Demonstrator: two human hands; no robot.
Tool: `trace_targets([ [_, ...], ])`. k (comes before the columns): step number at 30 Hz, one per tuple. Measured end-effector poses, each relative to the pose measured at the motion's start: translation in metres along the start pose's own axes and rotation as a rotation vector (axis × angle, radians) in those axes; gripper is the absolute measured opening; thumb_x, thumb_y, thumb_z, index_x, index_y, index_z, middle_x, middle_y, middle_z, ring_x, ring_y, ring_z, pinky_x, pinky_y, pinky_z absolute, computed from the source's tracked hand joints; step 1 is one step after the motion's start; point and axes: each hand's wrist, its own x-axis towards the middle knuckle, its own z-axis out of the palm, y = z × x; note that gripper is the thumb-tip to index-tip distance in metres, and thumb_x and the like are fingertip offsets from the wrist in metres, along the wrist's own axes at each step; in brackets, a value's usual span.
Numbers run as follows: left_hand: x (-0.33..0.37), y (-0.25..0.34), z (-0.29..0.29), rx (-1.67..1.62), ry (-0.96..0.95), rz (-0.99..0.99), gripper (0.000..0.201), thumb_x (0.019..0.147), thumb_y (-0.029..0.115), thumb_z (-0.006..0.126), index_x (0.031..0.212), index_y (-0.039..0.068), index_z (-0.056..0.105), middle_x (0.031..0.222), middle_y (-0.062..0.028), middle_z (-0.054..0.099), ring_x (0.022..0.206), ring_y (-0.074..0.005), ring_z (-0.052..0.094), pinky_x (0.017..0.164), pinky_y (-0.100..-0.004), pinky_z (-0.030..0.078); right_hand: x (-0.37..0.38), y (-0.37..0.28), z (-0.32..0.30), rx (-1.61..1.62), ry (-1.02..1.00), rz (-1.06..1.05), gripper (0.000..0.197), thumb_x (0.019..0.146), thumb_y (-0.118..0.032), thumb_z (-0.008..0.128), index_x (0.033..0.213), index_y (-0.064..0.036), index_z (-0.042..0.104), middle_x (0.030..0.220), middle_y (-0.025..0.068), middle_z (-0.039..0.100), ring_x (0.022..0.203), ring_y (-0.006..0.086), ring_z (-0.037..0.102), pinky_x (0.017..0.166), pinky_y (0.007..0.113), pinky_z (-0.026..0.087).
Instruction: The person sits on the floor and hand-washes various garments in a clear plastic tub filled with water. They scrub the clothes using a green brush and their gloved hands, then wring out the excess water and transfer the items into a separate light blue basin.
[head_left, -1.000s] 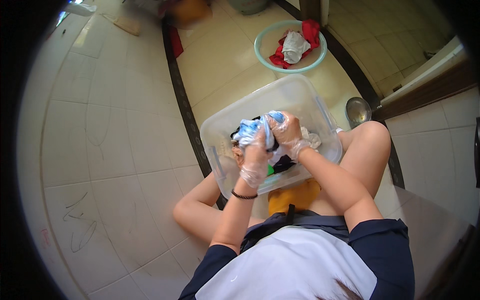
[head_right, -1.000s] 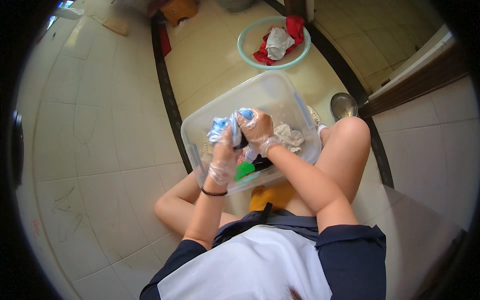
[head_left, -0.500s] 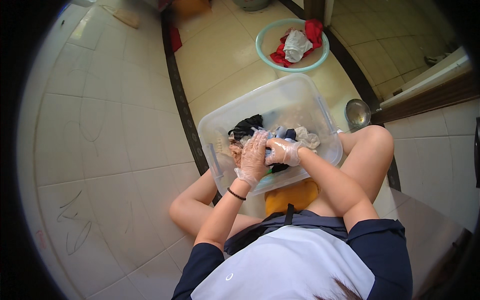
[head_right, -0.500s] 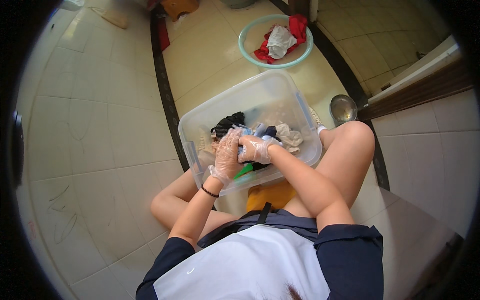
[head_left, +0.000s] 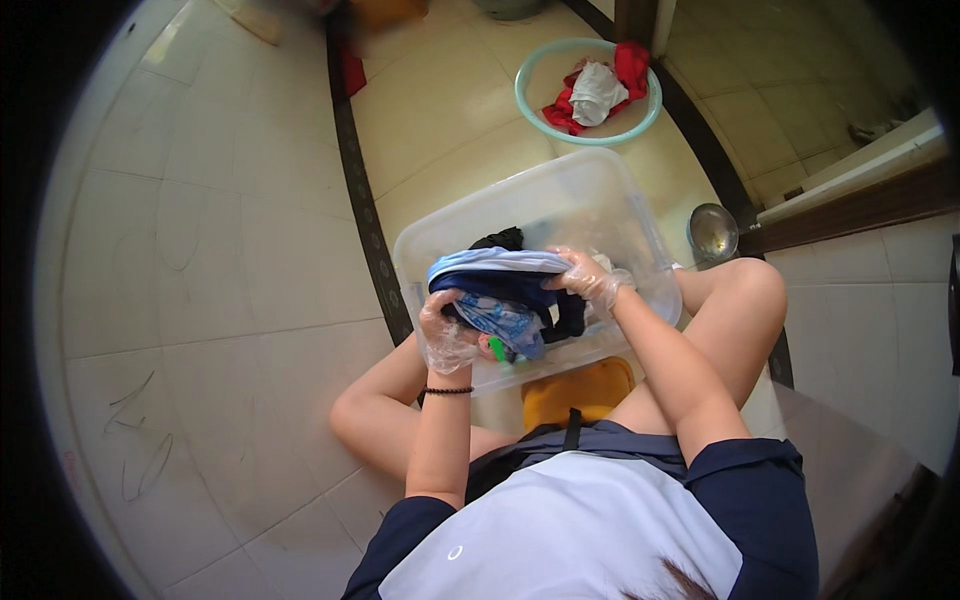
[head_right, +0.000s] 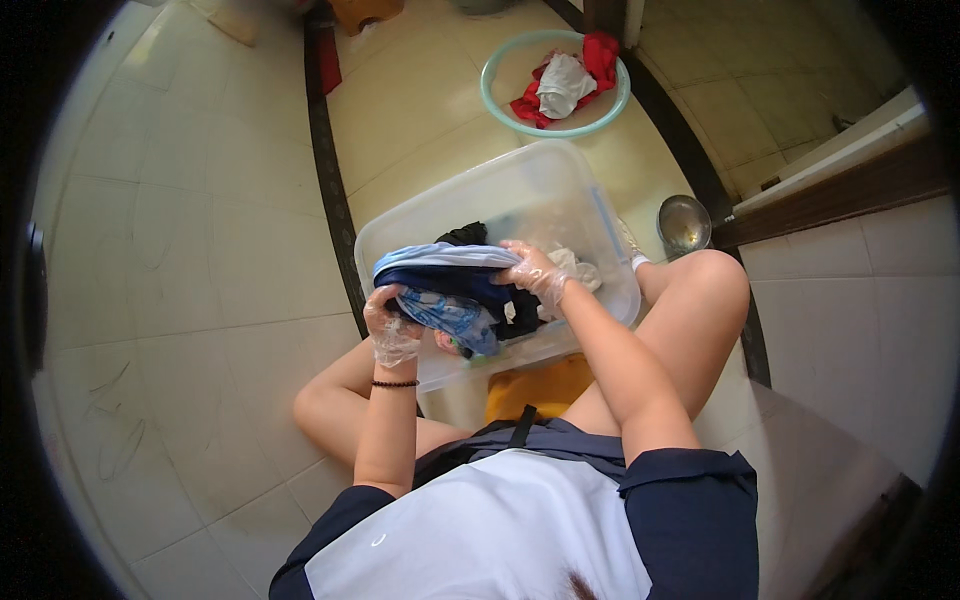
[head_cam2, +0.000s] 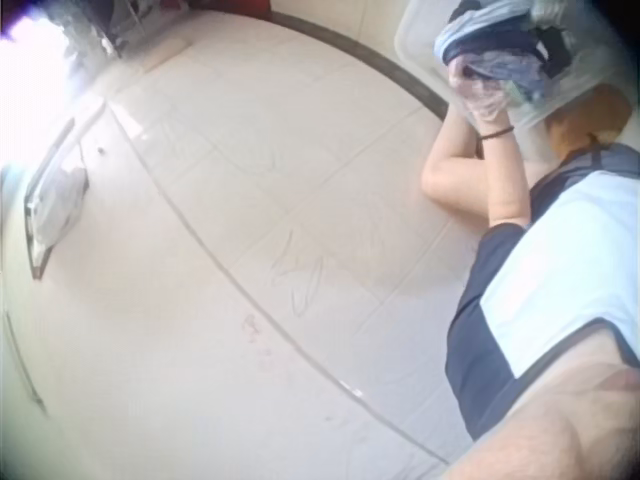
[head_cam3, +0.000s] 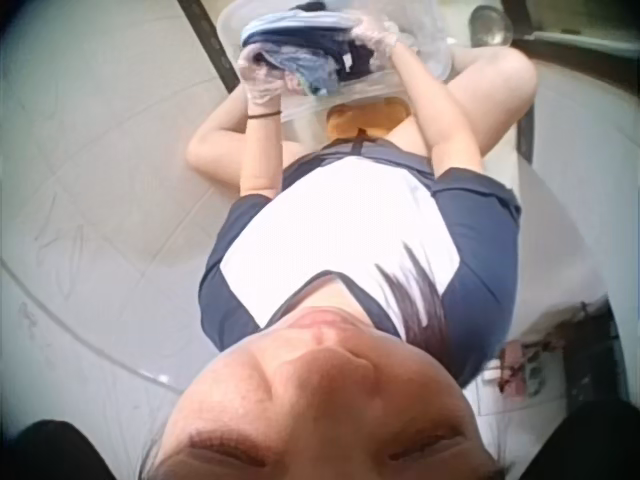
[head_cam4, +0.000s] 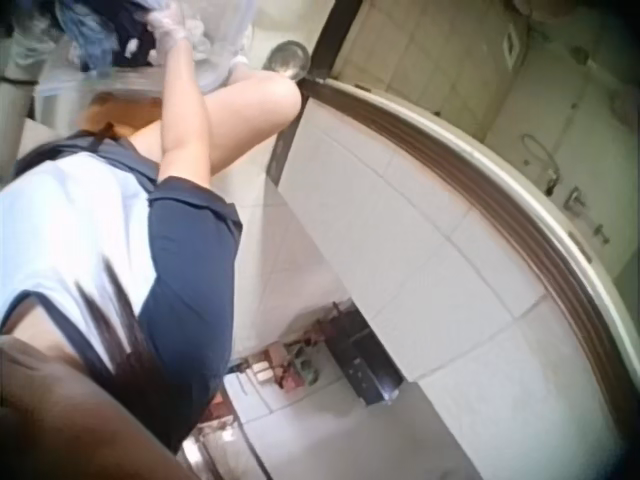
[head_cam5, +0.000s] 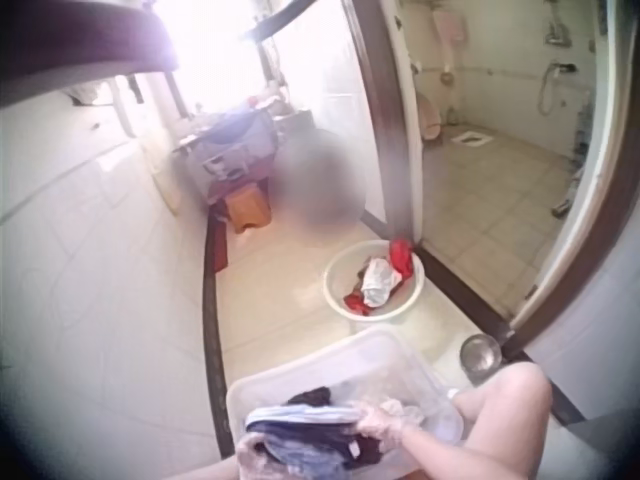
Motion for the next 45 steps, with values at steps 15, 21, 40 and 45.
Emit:
trace_targets([
  [15,0.010,-0.055,0.020,-0.295,-0.002,-0.182,0.018,0.092,0.025,0.049,0.087,0.008,0.054,0.079,-0.0036,0.056,0.076,-0.0167,0.054,0.074,-0.0319,0.048,-0.054,-0.078,0.092,-0.343,0.555,-0.979,0.024,0.068,-0.023,0.068,0.059,-0.0064,0.052,0.061,0.0121,0.055,0.056,0.0315,0.054,0.053,0.040,0.046],
  [21,-0.006,-0.036,0.070,0.066,0.292,-0.236,0.016,0.091,0.018,0.052,0.097,0.004,0.058,0.092,-0.0026,0.062,0.082,-0.0132,0.057,0.076,-0.0274,0.047,-0.011,-0.062,0.046,0.132,0.560,-0.282,0.034,0.074,-0.032,0.068,0.070,-0.0003,0.057,0.070,0.0167,0.063,0.064,0.0308,0.061,0.058,0.040,0.047],
  [40,-0.014,0.045,0.066,0.420,-0.243,-0.513,0.051,0.071,0.018,0.071,0.114,-0.001,0.050,0.100,-0.0101,0.061,0.086,-0.0174,0.061,0.080,-0.0310,0.050,-0.013,-0.042,0.036,-0.819,-0.063,-0.330,0.019,0.076,-0.035,0.060,0.090,-0.0229,0.066,0.109,0.0063,0.062,0.106,0.0289,0.055,0.085,0.047,0.038],
  [45,-0.035,0.076,0.080,0.165,-0.175,-0.257,0.061,0.065,0.019,0.071,0.117,-0.003,0.048,0.108,-0.0134,0.059,0.096,-0.0209,0.060,0.086,-0.0320,0.048,0.013,0.010,0.006,-0.818,0.272,-0.153,0.036,0.066,-0.033,0.073,0.097,-0.0163,0.067,0.102,0.0093,0.064,0.101,0.0318,0.057,0.088,0.043,0.043],
])
